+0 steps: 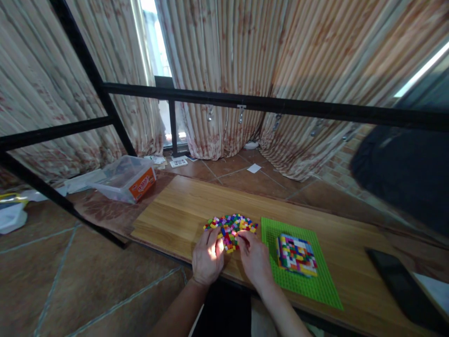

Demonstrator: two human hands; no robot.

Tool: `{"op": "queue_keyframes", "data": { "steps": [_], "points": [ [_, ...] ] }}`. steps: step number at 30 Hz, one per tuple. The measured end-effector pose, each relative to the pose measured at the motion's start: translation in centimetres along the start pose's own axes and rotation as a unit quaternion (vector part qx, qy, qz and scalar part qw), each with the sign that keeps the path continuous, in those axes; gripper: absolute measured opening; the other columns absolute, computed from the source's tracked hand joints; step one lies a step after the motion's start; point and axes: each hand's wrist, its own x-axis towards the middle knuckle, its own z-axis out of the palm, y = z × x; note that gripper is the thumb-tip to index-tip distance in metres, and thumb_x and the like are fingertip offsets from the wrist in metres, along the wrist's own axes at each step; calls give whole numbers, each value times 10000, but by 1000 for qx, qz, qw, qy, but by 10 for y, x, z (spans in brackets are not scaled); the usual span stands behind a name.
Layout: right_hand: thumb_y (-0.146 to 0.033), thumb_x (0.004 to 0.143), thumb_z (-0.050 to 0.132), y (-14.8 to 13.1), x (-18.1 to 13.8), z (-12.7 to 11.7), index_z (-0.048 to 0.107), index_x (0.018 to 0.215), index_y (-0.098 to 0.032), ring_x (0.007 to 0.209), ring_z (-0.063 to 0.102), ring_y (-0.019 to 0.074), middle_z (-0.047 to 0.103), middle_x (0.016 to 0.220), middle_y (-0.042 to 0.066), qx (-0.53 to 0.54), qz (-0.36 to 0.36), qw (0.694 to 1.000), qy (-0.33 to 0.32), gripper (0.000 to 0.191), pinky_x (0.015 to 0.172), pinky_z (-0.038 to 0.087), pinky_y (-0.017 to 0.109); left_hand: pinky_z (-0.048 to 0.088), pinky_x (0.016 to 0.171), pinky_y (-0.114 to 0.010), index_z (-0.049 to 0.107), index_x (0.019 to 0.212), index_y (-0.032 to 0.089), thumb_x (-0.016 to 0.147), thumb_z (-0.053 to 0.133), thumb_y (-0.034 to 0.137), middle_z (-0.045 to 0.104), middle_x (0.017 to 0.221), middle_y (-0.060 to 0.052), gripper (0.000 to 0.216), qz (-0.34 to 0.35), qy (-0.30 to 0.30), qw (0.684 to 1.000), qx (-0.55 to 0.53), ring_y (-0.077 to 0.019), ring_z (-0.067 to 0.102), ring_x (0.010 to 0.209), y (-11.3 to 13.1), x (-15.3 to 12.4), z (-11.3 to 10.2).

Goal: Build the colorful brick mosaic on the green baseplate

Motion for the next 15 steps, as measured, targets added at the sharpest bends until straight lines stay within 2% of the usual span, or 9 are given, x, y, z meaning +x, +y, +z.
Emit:
{"op": "queue_keyframes", "data": {
  "steps": [3, 6, 10, 15],
  "points": [
    [-232, 897, 474, -9, -12, -1, 666, 957, -208, 825, 658, 188, 706, 919, 53, 73, 2, 997, -29, 202, 747, 487, 296, 536, 899, -330, 559, 1255, 194, 919, 465, 232, 638, 1168, -100, 351, 36, -19, 999, 9, -208, 626, 1058, 0, -1, -5],
    [-210, 895, 473, -15, -16, 0, 682, 941, -216, 853, 658, 190, 712, 933, 50, 98, 9, 994, -43, 214, 781, 487, 311, 527, 918, -348, 592, 1210, 199, 917, 470, 252, 650, 1165, -90, 322, 72, -45, 996, 9, -217, 624, 1068, -1, -2, -8],
    [-202, 898, 466, -18, -16, 6, 697, 953, -216, 857, 665, 188, 719, 926, 51, 118, 23, 992, -30, 237, 786, 490, 312, 531, 881, -335, 625, 1099, 192, 917, 457, 236, 691, 1050, -71, 251, 88, -78, 993, -16, -201, 649, 985, -2, -1, -9],
    [-211, 895, 478, -21, -20, 13, 708, 940, -212, 834, 665, 187, 716, 905, 56, 116, 34, 993, -2, 235, 767, 496, 302, 531, 834, -332, 622, 1014, 194, 916, 457, 227, 694, 984, -70, 194, 83, -78, 993, -25, -199, 652, 929, -1, 0, -9]
  ]
}}
